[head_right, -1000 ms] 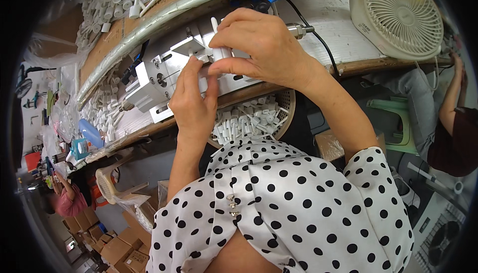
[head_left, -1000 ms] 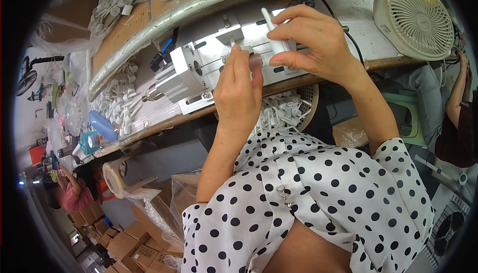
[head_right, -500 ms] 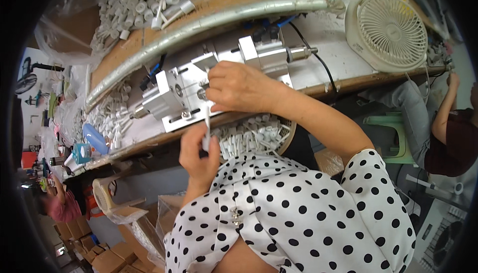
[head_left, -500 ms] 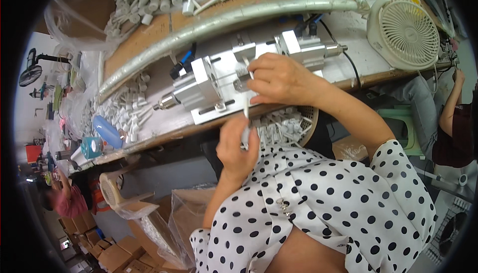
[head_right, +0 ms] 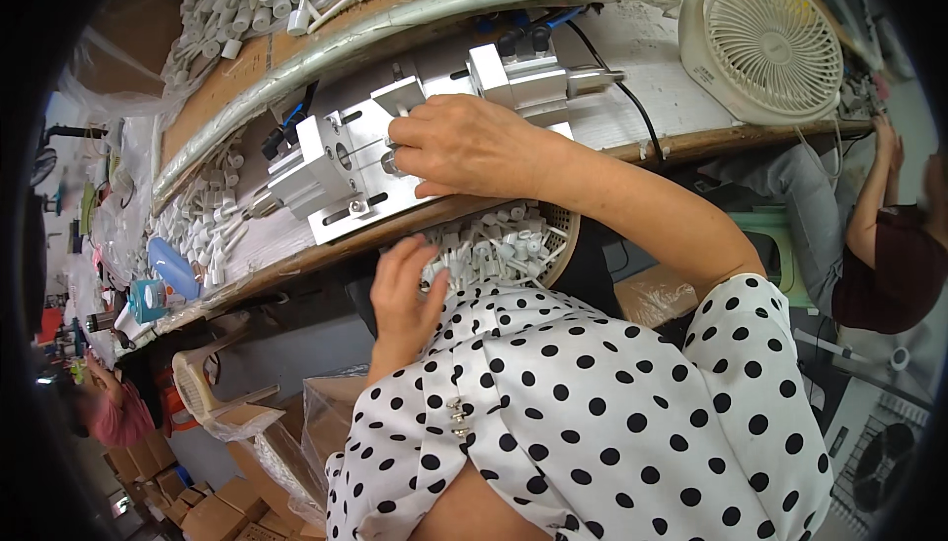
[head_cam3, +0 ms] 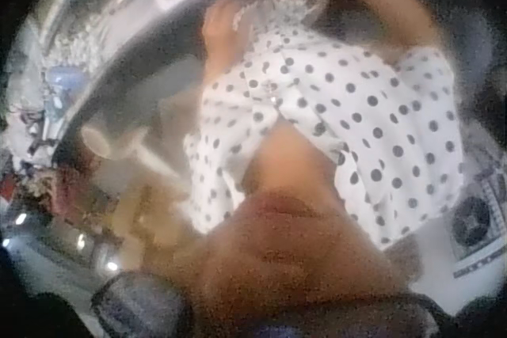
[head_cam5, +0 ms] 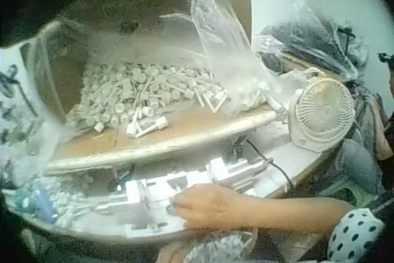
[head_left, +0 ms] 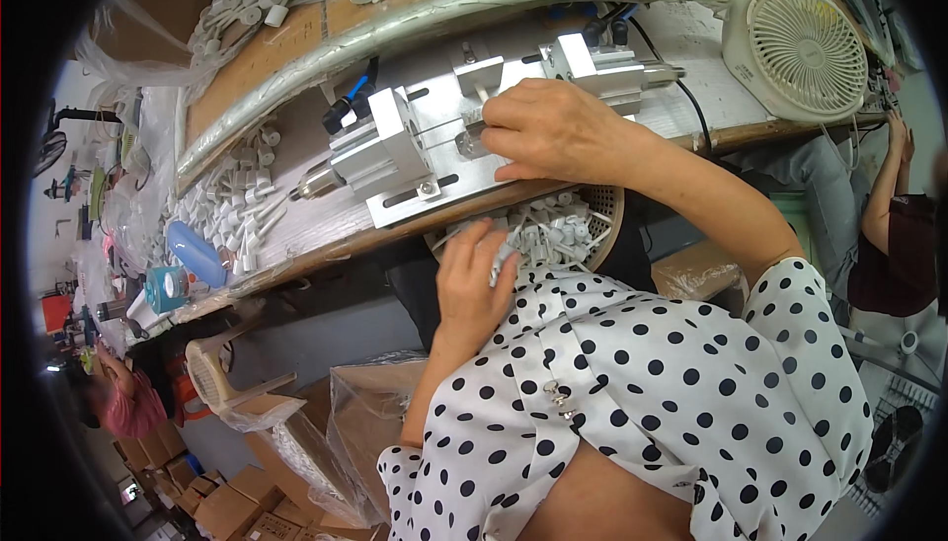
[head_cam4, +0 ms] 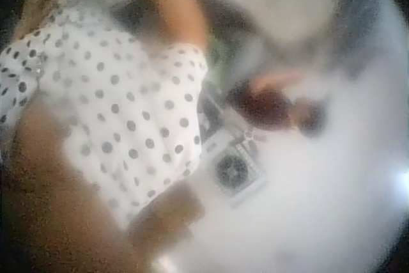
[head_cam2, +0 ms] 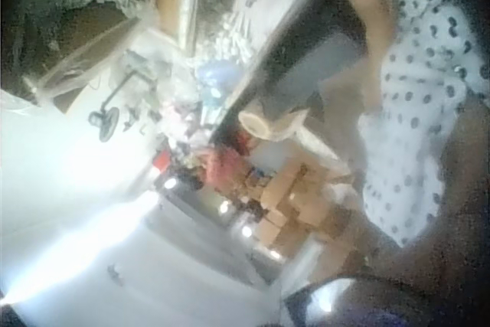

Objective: Manually assemble small white plastic tubes and components using a specialized tabletop jig.

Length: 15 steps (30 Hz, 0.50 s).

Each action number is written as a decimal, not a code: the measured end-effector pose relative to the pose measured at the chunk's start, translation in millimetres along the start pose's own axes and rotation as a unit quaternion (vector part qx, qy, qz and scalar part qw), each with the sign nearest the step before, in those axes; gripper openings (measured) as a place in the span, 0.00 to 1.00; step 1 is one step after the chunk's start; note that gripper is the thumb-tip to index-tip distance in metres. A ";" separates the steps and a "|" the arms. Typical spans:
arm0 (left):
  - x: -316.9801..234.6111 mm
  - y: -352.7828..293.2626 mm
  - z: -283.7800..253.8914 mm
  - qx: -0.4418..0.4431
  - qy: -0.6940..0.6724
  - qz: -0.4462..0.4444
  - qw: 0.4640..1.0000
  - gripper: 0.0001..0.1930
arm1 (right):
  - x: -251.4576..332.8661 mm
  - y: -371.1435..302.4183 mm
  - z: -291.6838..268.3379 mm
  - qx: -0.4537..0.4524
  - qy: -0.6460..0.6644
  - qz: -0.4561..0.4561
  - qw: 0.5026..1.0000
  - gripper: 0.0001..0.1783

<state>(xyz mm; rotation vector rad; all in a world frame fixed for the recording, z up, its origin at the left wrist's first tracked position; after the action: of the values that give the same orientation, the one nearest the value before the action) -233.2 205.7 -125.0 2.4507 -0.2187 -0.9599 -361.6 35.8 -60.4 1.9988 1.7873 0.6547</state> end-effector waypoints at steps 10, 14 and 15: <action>-11.3 20.6 -33.7 -0.079 -0.015 -0.035 0.996 0.13 | 0.2 6.0 -3.5 0.013 0.016 0.017 1.000 0.17; -14.6 12.6 -29.8 -0.068 -0.026 -0.039 0.997 0.12 | -0.9 5.7 -4.4 0.012 0.015 0.018 1.000 0.18; -14.3 10.8 -29.4 -0.063 -0.024 -0.031 0.997 0.12 | -0.8 5.6 -4.6 0.012 0.013 0.020 1.000 0.18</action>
<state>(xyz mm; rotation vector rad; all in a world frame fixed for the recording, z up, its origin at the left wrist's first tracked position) -223.7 212.3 -92.6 2.3334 -0.0941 -1.0272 -359.7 34.2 -53.5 2.0546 1.7827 0.6788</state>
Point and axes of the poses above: each hand's wrist, its own y-axis towards the middle knuckle, its own z-axis out of the palm, x = y × z, the point moved 1 cm from there along y, towards the middle knuckle, and after that the axes turned 3 degrees about -x, right-handed, at the moved point
